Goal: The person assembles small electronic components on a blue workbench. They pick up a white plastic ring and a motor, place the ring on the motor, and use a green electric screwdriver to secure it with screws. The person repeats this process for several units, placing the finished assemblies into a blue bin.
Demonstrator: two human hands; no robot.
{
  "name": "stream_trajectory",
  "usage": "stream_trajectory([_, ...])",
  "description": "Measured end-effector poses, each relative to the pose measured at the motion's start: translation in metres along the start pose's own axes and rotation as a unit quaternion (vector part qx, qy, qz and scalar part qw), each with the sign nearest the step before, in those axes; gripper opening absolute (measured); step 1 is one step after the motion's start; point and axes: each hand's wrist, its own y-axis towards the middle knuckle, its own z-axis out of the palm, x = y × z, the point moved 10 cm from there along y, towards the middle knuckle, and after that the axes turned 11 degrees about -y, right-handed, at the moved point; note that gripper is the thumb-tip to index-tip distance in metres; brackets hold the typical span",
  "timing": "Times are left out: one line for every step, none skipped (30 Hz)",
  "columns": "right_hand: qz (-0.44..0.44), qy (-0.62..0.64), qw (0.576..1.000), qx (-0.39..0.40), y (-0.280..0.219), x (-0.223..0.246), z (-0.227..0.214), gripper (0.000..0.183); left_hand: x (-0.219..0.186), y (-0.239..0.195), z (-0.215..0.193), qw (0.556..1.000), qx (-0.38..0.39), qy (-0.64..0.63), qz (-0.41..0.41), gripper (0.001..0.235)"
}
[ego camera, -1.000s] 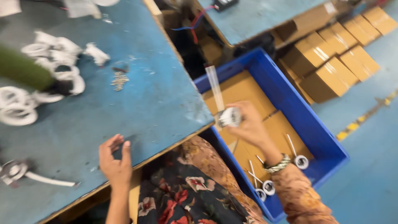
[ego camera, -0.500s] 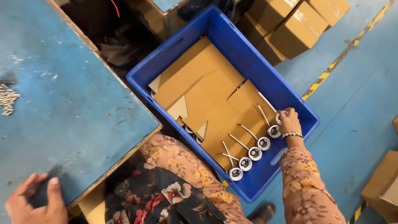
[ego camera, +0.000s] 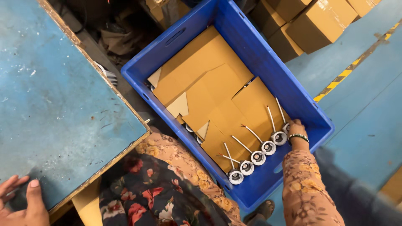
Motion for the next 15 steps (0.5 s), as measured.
stream_trajectory([0.000, -0.017, 1.000, -0.017, 0.001, 0.002, -0.003, 0.043, -0.006, 0.001, 0.001, 1.000, -0.003, -0.010, -0.005, 0.031])
stream_trajectory([-0.005, -0.032, 0.999, -0.035, -0.003, 0.002, -0.004, 0.043, -0.014, 0.001, 0.000, 1.000, -0.011, -0.014, -0.008, 0.030])
stream_trajectory([-0.009, -0.047, 0.997, -0.053, -0.010, 0.003, -0.006, 0.045, -0.023, 0.004, 0.001, 1.000, -0.016, -0.010, -0.008, 0.029])
stream_trajectory([0.000, -0.047, 0.995, -0.091, -0.011, 0.007, -0.014, 0.046, -0.032, 0.004, 0.001, 1.000, -0.026, -0.003, -0.009, 0.028])
stream_trajectory([0.010, -0.046, 0.991, -0.129, -0.016, 0.010, -0.022, 0.047, -0.041, 0.008, 0.003, 0.999, -0.035, 0.011, -0.008, 0.027])
stream_trajectory([0.027, -0.040, 0.987, -0.156, -0.017, 0.013, -0.029, 0.048, -0.051, 0.012, 0.002, 0.999, -0.043, 0.028, 0.002, 0.027])
stream_trajectory([0.043, -0.033, 0.982, -0.182, -0.022, 0.018, -0.036, 0.050, -0.061, 0.016, 0.001, 0.998, -0.052, 0.045, 0.011, 0.027])
stream_trajectory([0.015, -0.019, 0.972, -0.233, -0.027, 0.035, -0.048, 0.041, -0.063, 0.020, 0.003, 0.998, -0.065, -0.015, -0.009, 0.029])
stream_trajectory([-0.014, -0.004, 0.959, -0.283, -0.037, 0.049, -0.060, 0.033, -0.064, 0.024, 0.004, 0.993, -0.082, -0.076, -0.028, 0.031])
stream_trajectory([-0.053, 0.024, 0.951, -0.304, -0.043, 0.070, -0.069, 0.038, -0.081, 0.026, 0.003, 0.996, -0.085, 0.011, 0.011, 0.027])
stream_trajectory([-0.093, 0.052, 0.940, -0.324, -0.053, 0.089, -0.083, 0.046, -0.094, 0.029, 0.001, 0.993, -0.093, 0.049, 0.045, 0.031])
stream_trajectory([-0.150, 0.088, 0.924, -0.340, -0.065, 0.120, -0.095, 0.043, -0.100, 0.033, -0.003, 0.992, -0.104, 0.047, 0.048, 0.029])
stream_trajectory([-0.207, 0.124, 0.904, -0.354, -0.081, 0.153, -0.107, 0.041, -0.104, 0.034, -0.004, 0.992, -0.115, 0.043, 0.044, 0.030])
stream_trajectory([-0.231, 0.159, 0.898, -0.339, -0.093, 0.183, -0.118, 0.042, -0.108, 0.036, -0.005, 0.991, -0.114, 0.045, 0.051, 0.031])
stream_trajectory([-0.255, 0.192, 0.891, -0.323, -0.104, 0.217, -0.132, 0.043, -0.110, 0.037, -0.008, 0.990, -0.127, 0.021, 0.053, 0.030])
